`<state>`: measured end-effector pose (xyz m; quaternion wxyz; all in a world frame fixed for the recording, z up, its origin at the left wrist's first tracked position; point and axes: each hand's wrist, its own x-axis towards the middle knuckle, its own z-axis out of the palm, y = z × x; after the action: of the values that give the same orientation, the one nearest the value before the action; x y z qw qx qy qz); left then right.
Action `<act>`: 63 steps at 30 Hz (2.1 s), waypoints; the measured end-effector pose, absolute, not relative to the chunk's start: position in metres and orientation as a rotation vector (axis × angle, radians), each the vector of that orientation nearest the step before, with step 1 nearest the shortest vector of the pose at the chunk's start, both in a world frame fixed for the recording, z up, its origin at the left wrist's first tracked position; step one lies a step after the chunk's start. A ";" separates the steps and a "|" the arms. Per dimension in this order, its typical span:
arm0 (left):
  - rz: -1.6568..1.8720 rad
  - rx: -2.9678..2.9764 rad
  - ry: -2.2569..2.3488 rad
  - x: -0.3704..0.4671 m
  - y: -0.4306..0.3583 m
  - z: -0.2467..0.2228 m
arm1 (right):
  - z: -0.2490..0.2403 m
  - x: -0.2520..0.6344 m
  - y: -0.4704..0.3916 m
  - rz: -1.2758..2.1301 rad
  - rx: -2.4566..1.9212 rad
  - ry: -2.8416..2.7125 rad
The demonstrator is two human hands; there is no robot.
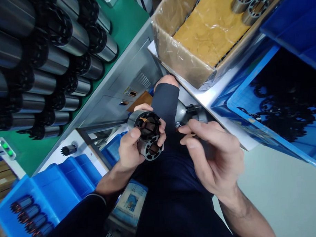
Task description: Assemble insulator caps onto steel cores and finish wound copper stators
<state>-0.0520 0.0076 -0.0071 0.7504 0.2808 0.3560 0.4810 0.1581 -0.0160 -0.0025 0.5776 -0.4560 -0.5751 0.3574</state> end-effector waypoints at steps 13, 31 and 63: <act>1.219 0.605 1.160 -0.031 0.019 0.016 | 0.012 0.150 -0.023 0.766 -1.138 -1.542; 1.709 0.635 1.352 -0.011 0.029 0.026 | 0.007 0.134 -0.023 1.003 -0.995 -1.603; 1.456 0.561 1.453 -0.032 0.010 0.016 | 0.007 0.131 -0.021 1.053 -1.127 -1.663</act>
<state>-0.0325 0.0102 0.0158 0.4836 0.2303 0.5966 0.5976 0.1312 -0.0215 0.0068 0.4228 -0.4503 -0.6645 0.4206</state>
